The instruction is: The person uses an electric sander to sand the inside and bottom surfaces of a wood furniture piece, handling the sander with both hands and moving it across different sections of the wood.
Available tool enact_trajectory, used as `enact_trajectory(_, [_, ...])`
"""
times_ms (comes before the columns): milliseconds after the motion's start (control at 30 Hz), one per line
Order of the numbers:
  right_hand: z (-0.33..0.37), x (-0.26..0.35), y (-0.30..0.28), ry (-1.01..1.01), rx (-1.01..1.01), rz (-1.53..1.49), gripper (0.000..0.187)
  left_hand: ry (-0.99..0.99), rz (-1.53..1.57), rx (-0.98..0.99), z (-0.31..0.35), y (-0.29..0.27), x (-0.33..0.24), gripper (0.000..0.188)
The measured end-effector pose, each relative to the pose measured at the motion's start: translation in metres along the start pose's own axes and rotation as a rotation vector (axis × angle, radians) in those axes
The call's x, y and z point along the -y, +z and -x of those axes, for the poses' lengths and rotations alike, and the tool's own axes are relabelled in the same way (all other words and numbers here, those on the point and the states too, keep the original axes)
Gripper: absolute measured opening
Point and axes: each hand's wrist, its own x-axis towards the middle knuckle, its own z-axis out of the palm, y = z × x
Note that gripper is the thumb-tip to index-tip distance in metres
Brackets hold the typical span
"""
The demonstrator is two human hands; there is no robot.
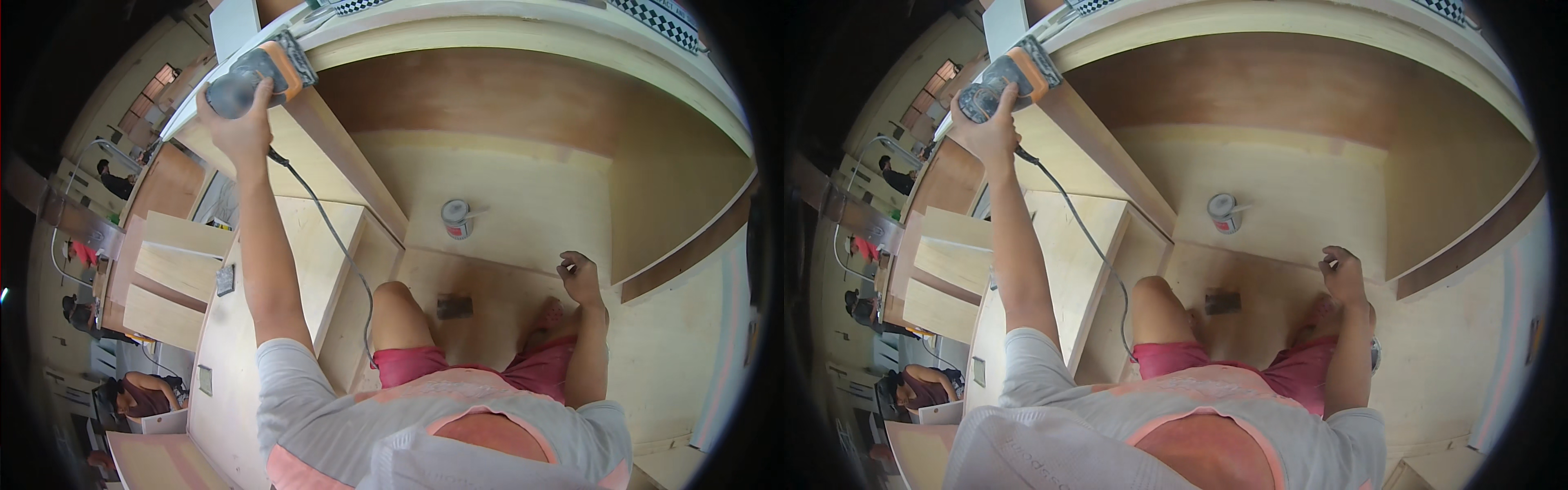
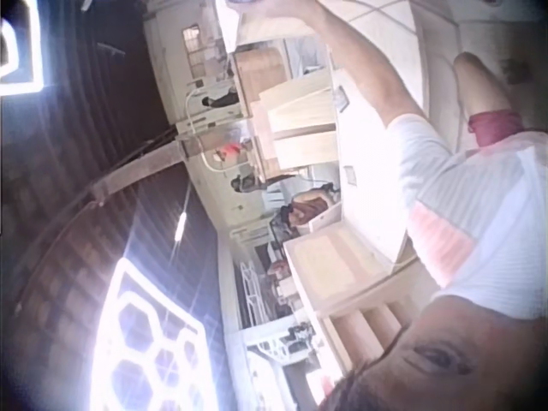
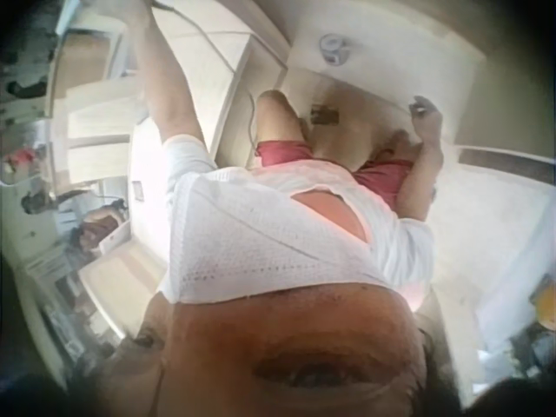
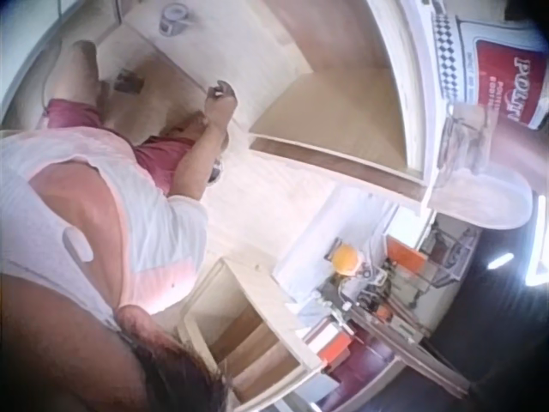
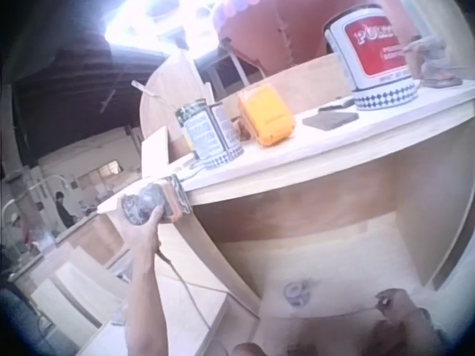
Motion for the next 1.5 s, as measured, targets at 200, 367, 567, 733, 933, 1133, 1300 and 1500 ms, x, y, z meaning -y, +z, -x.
enact_trajectory(200, [0.001,0.005,0.011,-0.023,0.013,-0.037,0.027,0.706,-0.067,0.049,0.016,0.019,0.009,0.084])
enact_trajectory(367, [-0.002,0.012,0.015,-0.034,0.024,-0.014,0.026,0.527,-0.037,0.049,0.012,0.020,-0.021,0.086])
enact_trajectory(567, [-0.001,0.008,0.016,-0.039,0.029,-0.033,0.027,0.791,-0.171,0.075,0.029,0.023,-0.025,0.088])
enact_trajectory(733, [0.004,0.006,0.015,-0.061,0.026,-0.014,0.027,0.482,-0.032,0.104,0.029,0.026,-0.044,0.089])
enact_trajectory(933, [0.008,0.013,0.007,-0.008,0.029,-0.037,0.027,0.780,-0.158,0.109,0.050,0.034,-0.053,0.086])
enact_trajectory(1133, [0.015,0.011,0.001,-0.028,0.029,-0.030,0.027,0.613,-0.090,-0.026,0.046,0.039,-0.062,0.085])
enact_trajectory(1300, [0.016,0.014,-0.001,0.007,0.033,-0.016,0.027,0.952,-0.090,0.040,0.066,0.050,-0.070,0.083])
enact_trajectory(1500, [0.009,0.015,0.006,-0.048,-0.059,-0.078,0.029,0.695,-0.060,-0.002,0.082,0.061,-0.108,0.084])
